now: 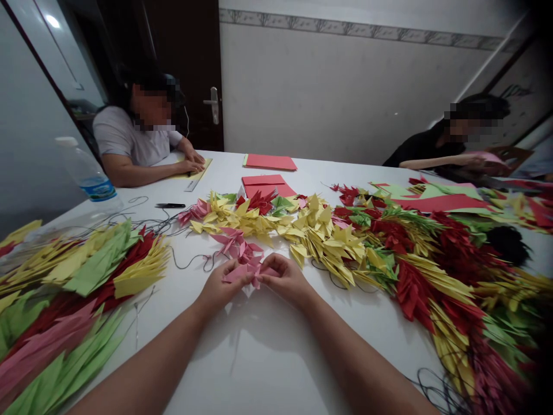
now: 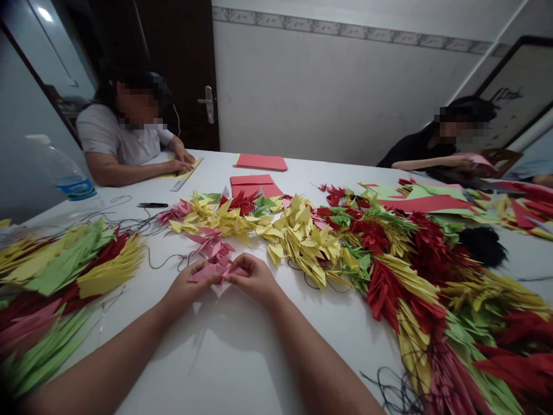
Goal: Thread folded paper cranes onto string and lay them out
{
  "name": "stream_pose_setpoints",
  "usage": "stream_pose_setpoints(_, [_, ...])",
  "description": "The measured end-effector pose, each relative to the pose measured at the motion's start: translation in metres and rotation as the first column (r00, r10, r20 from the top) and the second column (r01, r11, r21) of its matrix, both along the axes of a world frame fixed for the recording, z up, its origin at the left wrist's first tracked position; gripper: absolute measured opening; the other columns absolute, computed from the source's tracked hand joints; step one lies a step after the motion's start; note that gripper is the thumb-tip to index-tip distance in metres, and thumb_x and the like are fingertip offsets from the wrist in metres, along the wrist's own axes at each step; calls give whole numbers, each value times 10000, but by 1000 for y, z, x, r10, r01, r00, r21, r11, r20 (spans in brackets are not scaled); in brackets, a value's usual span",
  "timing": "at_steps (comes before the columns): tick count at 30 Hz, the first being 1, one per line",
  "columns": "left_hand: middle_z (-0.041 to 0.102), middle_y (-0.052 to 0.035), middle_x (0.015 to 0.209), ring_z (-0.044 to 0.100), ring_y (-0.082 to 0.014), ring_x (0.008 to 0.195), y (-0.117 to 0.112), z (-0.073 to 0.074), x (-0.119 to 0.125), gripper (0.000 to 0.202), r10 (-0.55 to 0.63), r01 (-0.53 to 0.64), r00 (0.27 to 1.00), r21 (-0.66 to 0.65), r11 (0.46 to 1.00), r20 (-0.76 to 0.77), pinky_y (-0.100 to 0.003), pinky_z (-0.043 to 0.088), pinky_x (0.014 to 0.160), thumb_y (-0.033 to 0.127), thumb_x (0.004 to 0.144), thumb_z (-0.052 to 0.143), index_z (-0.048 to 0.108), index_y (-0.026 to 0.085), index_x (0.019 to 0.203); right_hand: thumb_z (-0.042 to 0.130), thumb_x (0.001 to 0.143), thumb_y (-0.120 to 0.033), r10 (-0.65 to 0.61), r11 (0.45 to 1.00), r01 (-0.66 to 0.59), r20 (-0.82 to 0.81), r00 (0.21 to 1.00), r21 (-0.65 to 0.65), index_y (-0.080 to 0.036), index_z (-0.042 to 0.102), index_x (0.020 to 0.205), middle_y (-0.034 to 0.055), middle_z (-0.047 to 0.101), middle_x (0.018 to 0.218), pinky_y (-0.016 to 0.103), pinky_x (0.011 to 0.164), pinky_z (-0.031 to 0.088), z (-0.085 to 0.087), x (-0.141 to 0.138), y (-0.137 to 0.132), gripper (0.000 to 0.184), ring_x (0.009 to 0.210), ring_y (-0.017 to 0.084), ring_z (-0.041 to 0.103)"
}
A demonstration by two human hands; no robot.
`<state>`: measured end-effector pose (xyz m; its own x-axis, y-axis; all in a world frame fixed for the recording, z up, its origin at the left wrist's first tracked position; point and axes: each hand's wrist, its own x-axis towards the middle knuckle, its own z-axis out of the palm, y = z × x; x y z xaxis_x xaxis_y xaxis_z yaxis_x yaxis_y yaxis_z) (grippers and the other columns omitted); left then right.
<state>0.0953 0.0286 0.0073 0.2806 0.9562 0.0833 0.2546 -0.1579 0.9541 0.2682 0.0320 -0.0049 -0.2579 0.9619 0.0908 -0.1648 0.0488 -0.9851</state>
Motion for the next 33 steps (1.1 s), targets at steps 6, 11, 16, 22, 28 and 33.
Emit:
stream_pose_setpoints(6, [385, 56, 563, 357, -80, 526, 3, 1, 0, 350, -38, 38, 999, -14, 999, -6, -202, 291, 502, 449, 671, 600, 405, 171, 584, 787, 519, -291, 23, 1000, -24, -31, 999, -16, -170, 519, 671, -29, 579, 668, 235, 615, 429, 1, -1, 0, 331, 610, 94, 542])
stream_pose_setpoints(11, [361, 60, 569, 352, -83, 541, 5, -5, -2, 365, -40, 40, 999, -10, 999, -29, -203, 294, 520, 450, 676, 598, 378, 173, 587, 792, 513, -270, 48, 998, -50, -48, 998, -39, -172, 509, 661, -39, 577, 645, 230, 608, 430, 2, 0, 0, 334, 598, 89, 545])
stream_pose_setpoints(16, [381, 54, 581, 365, -88, 551, 5, -6, -3, 336, -62, 62, 997, -5, 998, -43, -209, 298, 523, 441, 690, 582, 403, 170, 604, 791, 508, -283, 86, 994, -87, -22, 996, -69, -168, 507, 661, -30, 593, 668, 240, 617, 442, 5, 3, 1, 342, 601, 92, 556])
stream_pose_setpoints(22, [352, 57, 569, 332, -79, 541, 2, -4, -3, 355, -53, 55, 996, 26, 998, -68, -204, 283, 509, 423, 699, 577, 354, 174, 580, 794, 500, -299, 78, 995, -78, 5, 997, -63, -170, 508, 670, -30, 592, 676, 245, 622, 444, 4, 4, 1, 357, 612, 98, 558])
stream_pose_setpoints(28, [396, 48, 581, 368, -85, 544, 1, -3, -3, 329, -44, 44, 999, 26, 999, -13, -208, 310, 515, 439, 718, 552, 394, 174, 602, 787, 523, -283, 94, 994, -95, -30, 995, -57, -172, 509, 679, -29, 590, 685, 245, 643, 427, 5, 5, 0, 338, 640, 101, 556])
stream_pose_setpoints(33, [384, 56, 548, 360, -84, 518, 0, -1, -1, 333, -23, 25, 999, 60, 998, -32, -206, 299, 494, 421, 717, 549, 374, 179, 569, 760, 567, -335, 87, 995, -88, -30, 996, -40, -177, 511, 701, -30, 568, 668, 238, 615, 410, 4, 4, -1, 324, 620, 98, 534])
